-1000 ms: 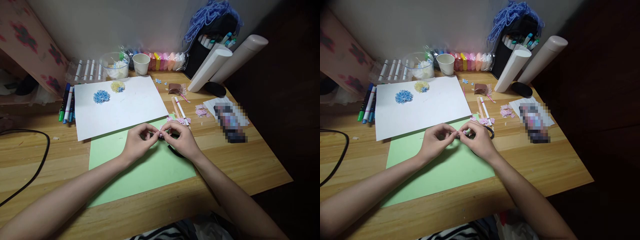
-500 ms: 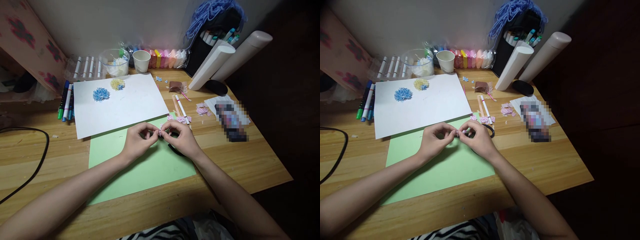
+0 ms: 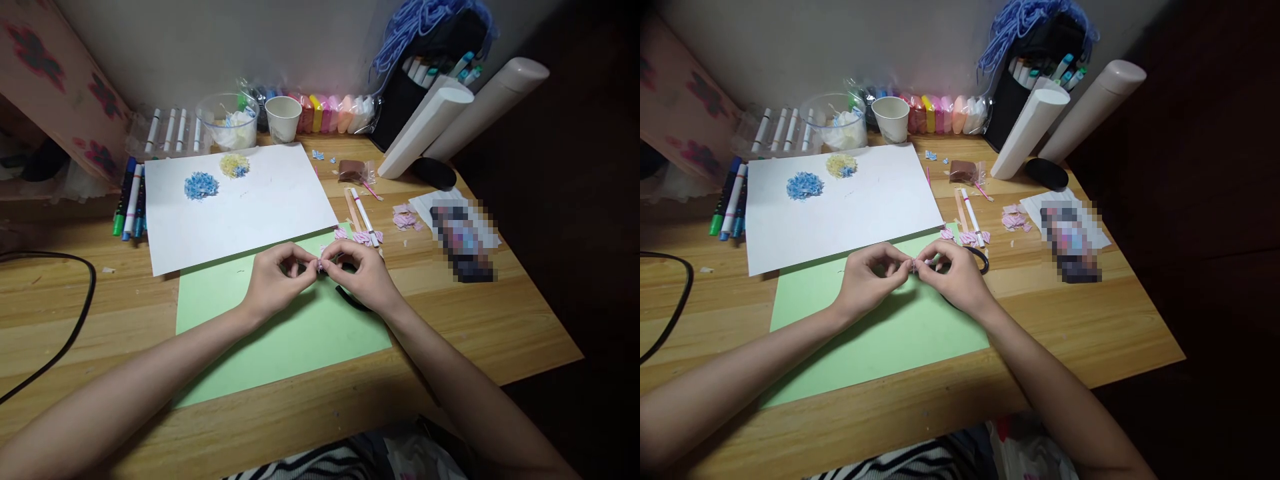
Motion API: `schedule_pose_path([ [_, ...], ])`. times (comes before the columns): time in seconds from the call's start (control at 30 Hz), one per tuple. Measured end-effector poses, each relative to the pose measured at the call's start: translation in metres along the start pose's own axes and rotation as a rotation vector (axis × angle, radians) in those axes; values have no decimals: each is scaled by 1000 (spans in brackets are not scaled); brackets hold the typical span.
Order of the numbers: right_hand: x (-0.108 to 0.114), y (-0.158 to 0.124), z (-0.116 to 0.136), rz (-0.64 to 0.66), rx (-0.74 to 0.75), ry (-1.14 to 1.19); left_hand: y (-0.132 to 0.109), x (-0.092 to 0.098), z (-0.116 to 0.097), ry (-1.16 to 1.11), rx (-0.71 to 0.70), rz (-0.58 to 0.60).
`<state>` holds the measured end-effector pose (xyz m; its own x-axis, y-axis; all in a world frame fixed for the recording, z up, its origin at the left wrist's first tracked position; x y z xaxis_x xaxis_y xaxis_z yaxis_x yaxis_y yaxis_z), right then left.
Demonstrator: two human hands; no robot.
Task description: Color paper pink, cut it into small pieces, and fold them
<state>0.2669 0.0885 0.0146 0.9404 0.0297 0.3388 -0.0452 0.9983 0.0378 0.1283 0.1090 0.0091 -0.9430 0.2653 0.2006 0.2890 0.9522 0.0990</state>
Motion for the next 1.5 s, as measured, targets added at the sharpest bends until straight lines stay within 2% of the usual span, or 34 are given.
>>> schedule_pose_path([
  [0.37, 2, -1, 2, 2, 25, -18, -1, 0, -1, 3, 10, 5],
  [0.6, 2, 0, 0, -20, -39, -1, -1, 2, -1, 13, -3, -15],
  [0.8, 5, 0, -2, -48, -30, 0, -1, 2, -1, -3, 22, -16],
  [0.97, 6, -2, 8, -63, 88, -88, -1, -3, 2, -4, 61, 43],
  [1.17, 6, -6, 25, -98, 268, -249, -1, -4, 3, 17, 65, 50],
  [1.37, 2, -8, 33, -96, 349, -369, 0, -4, 1, 2, 71, 51],
  [1.5, 3, -9, 33, -110, 354, -362, 0, -5, 2, -14, 88, 69],
])
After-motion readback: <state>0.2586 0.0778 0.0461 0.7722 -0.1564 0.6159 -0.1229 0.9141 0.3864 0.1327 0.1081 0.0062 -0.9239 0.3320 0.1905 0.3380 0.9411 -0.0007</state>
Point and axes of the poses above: each hand's wrist, its own y-axis towards the middle knuckle, its own x-axis out of the back of the hand, z = x × y, the point moved 7 cm from there along y, towards the middle knuckle, and after that the axes turned 1 degree about -z, right-handed, at the moved point
